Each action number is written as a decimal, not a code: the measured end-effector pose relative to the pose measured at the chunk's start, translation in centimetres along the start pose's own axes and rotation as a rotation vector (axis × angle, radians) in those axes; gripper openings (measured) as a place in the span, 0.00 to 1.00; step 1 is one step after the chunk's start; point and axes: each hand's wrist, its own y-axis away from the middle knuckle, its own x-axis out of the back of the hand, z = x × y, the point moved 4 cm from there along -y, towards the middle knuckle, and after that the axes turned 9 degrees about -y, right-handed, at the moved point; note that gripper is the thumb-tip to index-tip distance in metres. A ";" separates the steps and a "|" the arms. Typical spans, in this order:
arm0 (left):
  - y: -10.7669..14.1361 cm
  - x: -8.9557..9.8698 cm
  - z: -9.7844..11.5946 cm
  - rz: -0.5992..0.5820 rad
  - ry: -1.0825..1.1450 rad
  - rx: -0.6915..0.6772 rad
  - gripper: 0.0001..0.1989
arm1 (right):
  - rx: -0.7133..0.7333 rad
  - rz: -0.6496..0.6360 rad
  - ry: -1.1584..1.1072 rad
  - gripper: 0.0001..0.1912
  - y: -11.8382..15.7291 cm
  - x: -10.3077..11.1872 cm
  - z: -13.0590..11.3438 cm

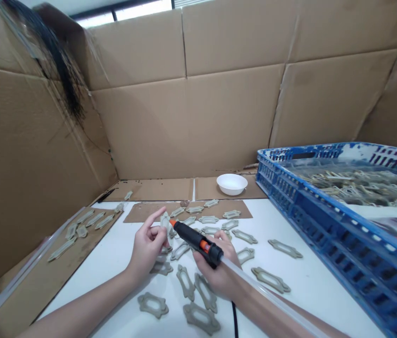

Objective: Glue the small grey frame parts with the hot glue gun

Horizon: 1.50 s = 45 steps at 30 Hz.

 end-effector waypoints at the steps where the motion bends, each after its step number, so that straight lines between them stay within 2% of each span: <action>1: 0.2 -0.1 0.1 -0.011 0.015 0.004 0.24 | -0.007 -0.002 0.003 0.13 0.0 0.0 0.0; 14: 0.5 -0.5 0.1 -0.034 0.028 0.045 0.20 | 0.051 -0.026 0.010 0.14 0.1 -0.2 0.0; 20: 0.8 -0.6 0.1 -0.042 0.046 0.049 0.21 | 0.047 -0.060 0.017 0.13 0.3 -0.6 0.4; 31: 1.0 -0.7 0.3 -0.057 0.068 0.074 0.22 | 0.054 -0.038 0.034 0.14 0.2 -0.4 0.1; 45: 1.0 -0.7 0.3 -0.034 0.000 0.021 0.21 | 0.069 -0.039 0.031 0.13 0.3 -0.6 0.2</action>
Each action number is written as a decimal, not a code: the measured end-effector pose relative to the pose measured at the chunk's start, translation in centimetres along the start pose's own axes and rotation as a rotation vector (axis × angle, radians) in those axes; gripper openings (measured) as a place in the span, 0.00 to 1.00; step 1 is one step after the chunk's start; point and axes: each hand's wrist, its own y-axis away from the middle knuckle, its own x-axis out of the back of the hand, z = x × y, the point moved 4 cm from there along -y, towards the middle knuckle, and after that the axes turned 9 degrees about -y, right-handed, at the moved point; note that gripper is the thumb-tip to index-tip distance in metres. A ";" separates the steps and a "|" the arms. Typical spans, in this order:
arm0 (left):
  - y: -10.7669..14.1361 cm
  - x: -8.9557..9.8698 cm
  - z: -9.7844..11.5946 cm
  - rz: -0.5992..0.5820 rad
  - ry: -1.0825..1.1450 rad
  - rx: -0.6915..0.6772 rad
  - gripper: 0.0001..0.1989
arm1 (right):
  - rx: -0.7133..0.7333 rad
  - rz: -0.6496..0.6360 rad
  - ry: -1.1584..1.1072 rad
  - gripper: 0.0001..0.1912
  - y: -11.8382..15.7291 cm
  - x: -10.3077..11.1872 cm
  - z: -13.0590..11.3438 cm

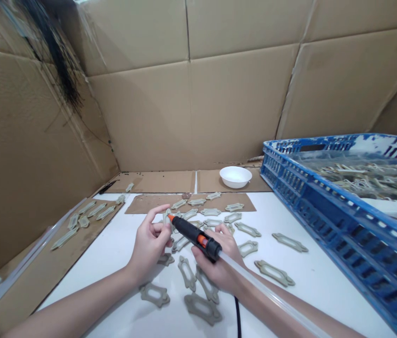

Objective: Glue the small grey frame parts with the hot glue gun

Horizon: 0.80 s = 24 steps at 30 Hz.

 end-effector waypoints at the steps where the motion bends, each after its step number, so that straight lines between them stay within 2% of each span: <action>1: 0.0 0.0 0.0 0.001 -0.004 -0.002 0.21 | 0.002 -0.006 0.000 0.13 0.0 0.0 0.0; 24: 0.0 0.0 -0.2 0.026 -0.119 -0.046 0.19 | 0.070 -0.011 0.046 0.11 0.2 -0.1 -0.5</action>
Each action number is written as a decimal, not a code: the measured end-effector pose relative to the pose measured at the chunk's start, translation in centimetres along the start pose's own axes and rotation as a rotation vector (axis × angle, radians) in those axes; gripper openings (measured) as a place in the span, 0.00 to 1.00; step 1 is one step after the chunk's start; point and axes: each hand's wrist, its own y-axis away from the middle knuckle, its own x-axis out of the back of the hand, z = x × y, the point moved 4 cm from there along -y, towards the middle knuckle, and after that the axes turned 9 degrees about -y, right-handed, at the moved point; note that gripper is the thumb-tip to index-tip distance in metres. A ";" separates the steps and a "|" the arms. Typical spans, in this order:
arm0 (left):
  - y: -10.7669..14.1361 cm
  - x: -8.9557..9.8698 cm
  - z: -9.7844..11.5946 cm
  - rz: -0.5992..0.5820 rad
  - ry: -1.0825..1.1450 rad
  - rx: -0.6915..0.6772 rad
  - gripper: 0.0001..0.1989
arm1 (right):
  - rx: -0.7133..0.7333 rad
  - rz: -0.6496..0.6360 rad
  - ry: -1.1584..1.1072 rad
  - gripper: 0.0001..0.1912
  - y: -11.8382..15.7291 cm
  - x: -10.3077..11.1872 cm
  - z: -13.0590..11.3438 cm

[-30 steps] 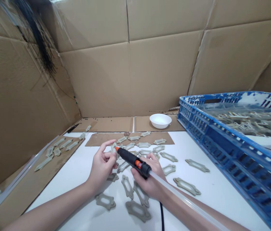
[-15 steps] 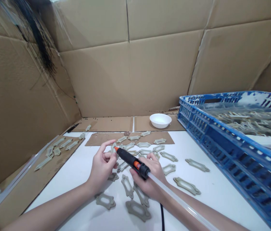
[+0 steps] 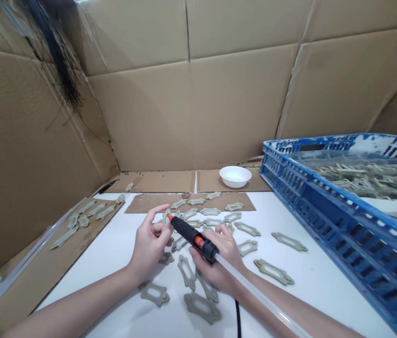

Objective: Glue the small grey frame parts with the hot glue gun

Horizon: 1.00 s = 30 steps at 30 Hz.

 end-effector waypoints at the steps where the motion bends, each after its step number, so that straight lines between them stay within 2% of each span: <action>1: 0.0 0.0 0.0 0.004 -0.002 -0.001 0.18 | -0.002 -0.001 0.001 0.11 0.0 0.0 0.0; 8: 0.1 0.1 -0.1 0.013 0.001 0.006 0.18 | -0.008 0.012 0.030 0.11 -0.1 0.0 -0.2; 14: 0.1 0.3 -0.1 0.053 0.075 0.011 0.20 | -0.088 -0.060 0.063 0.11 -0.4 -0.4 0.2; 16: 0.0 0.5 0.0 0.102 0.125 -0.004 0.21 | -0.112 -0.094 0.070 0.11 -0.4 -0.6 0.4; 19: -0.4 1.2 -0.2 0.247 0.162 -0.030 0.22 | -0.097 -0.106 0.070 0.12 -0.3 -0.7 0.4; 23: -1.5 1.9 -1.0 0.367 0.181 -0.067 0.12 | -0.068 -0.082 0.065 0.13 -0.2 -0.6 0.2; 26: -2.0 2.0 -1.7 0.378 0.171 -0.042 0.07 | -0.043 -0.071 0.054 0.13 -0.3 -0.4 -0.1; 30: -2.3 1.7 -2.4 0.321 0.151 -0.024 0.07 | -0.034 -0.056 0.051 0.13 -0.3 -0.3 -0.3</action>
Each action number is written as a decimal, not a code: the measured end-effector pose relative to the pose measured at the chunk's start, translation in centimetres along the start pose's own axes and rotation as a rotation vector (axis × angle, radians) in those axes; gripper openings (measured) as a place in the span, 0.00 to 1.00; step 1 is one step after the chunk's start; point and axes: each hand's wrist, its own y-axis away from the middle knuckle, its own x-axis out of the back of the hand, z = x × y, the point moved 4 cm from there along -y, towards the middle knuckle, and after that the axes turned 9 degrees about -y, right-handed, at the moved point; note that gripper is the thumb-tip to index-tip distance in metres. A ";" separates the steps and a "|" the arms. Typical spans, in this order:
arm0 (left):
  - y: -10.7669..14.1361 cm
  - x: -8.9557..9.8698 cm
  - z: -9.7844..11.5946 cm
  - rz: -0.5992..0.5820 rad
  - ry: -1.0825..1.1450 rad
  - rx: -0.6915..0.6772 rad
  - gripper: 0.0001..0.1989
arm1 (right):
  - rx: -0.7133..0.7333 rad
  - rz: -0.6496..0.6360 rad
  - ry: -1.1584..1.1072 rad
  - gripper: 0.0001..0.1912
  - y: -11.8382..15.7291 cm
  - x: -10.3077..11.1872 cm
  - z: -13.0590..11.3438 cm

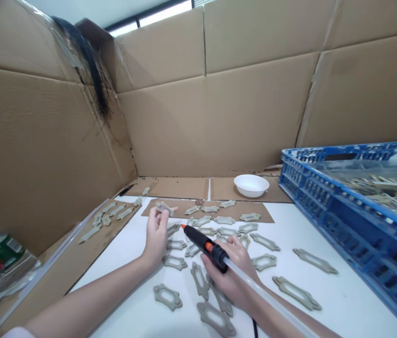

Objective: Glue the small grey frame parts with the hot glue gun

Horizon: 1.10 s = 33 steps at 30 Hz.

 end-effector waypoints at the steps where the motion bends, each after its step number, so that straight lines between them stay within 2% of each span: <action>1: 0.0 0.0 -0.1 0.002 -0.036 -0.013 0.08 | -0.006 0.003 0.002 0.13 0.0 0.0 0.0; 6: -0.2 0.2 -0.3 0.049 -0.238 -0.097 0.08 | -0.053 0.017 0.002 0.15 0.2 -0.1 0.5; 12: -0.2 0.0 -0.5 -0.003 -0.203 -0.082 0.08 | -0.061 0.053 -0.011 0.13 0.3 -0.1 0.8; 24: -0.1 -0.1 -0.5 -0.021 -0.199 -0.050 0.08 | -0.107 0.085 -0.020 0.15 0.3 -0.1 1.0; 33: -0.2 -0.1 -0.2 -0.045 -0.207 -0.038 0.09 | -0.209 0.018 0.034 0.17 0.6 -0.4 1.8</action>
